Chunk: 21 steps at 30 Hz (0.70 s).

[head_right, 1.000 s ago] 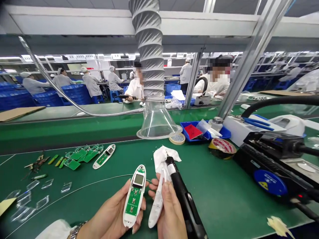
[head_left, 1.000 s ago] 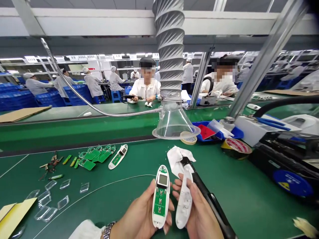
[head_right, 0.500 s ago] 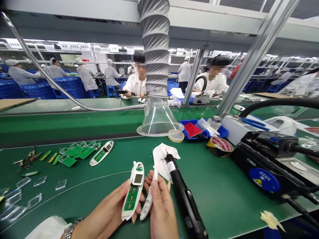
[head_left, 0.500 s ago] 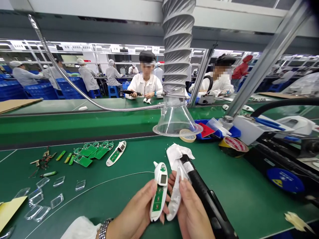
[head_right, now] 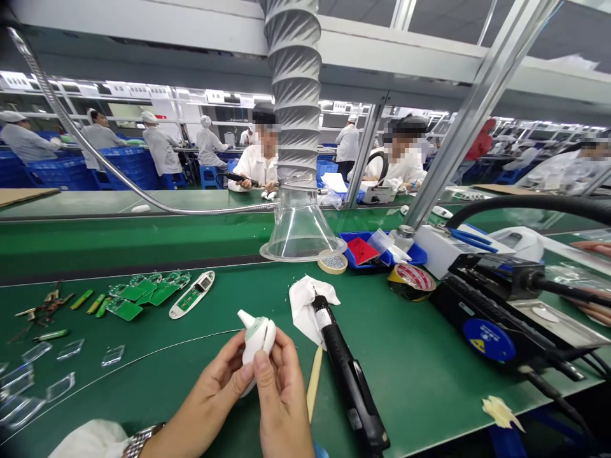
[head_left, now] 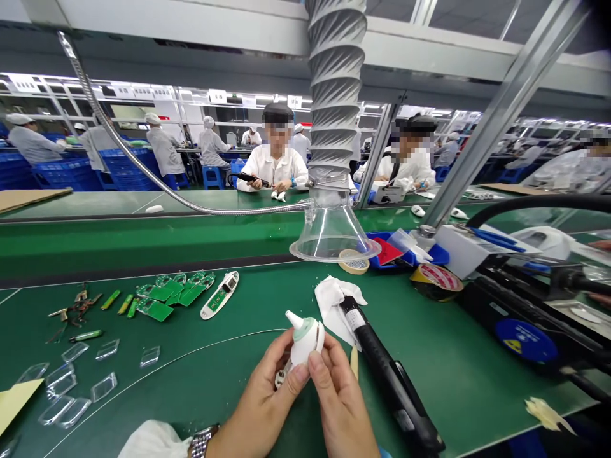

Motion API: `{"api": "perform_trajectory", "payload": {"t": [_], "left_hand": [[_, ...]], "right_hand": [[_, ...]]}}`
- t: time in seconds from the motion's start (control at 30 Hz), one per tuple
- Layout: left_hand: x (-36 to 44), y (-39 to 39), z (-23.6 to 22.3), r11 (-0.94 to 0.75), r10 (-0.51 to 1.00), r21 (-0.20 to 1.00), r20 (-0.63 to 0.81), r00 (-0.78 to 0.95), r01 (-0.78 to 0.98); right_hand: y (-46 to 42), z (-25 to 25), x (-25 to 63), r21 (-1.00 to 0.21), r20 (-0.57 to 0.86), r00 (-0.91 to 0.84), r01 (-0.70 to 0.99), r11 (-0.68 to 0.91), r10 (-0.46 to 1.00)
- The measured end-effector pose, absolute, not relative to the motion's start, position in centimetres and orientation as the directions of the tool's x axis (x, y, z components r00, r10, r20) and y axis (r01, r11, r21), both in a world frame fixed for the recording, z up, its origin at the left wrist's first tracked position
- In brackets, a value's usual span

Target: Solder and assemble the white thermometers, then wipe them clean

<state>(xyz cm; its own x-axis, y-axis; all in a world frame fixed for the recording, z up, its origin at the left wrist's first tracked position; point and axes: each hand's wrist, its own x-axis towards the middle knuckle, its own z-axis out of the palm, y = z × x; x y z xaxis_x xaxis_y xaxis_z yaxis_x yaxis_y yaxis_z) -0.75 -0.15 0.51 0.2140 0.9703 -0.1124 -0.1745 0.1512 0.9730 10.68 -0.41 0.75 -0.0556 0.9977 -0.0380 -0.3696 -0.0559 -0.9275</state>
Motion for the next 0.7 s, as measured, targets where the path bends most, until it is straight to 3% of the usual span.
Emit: {"api": "perform_trajectory", "payload": {"t": [0.13,0.23,0.37,0.43,0.5,0.57,0.7], "left_hand": [[-1.0,-0.4,0.8,0.122,0.967,0.99,-0.103,0.235,-0.067],[-1.2,-0.6,1.2,0.074,0.946,0.995,-0.091,0.31,0.066],[-1.2,-0.9,1.2,0.033,0.948,0.985,-0.085,0.306,0.171],[-1.1,-1.2,1.0,0.052,0.958,0.983,-0.098,0.269,0.173],[-1.0,-1.4,1.0,0.072,0.947,0.98,-0.125,0.294,0.185],[-0.8,-1.7,1.3,0.042,0.911,0.975,-0.126,0.392,0.217],[-0.6,-2.0,2.2,-0.085,0.85,0.953,-0.082,0.52,0.29]], "right_hand": [[-0.4,1.1,11.0,-0.956,-0.03,-0.074,-0.288,-0.05,0.997],[-0.4,1.4,11.2,-0.992,-0.005,-0.068,-0.122,-0.013,0.998],[-0.1,1.8,12.2,-0.94,0.232,0.028,0.264,0.217,0.972],[0.3,2.1,12.8,-0.902,0.311,0.032,0.325,0.284,0.95],[0.7,2.7,13.1,-0.944,0.265,0.014,0.209,0.256,0.964],[1.1,3.3,12.9,-0.992,0.125,-0.065,-0.028,0.124,0.99],[1.6,4.0,11.5,-0.896,-0.079,-0.218,-0.411,-0.165,0.973]]}}
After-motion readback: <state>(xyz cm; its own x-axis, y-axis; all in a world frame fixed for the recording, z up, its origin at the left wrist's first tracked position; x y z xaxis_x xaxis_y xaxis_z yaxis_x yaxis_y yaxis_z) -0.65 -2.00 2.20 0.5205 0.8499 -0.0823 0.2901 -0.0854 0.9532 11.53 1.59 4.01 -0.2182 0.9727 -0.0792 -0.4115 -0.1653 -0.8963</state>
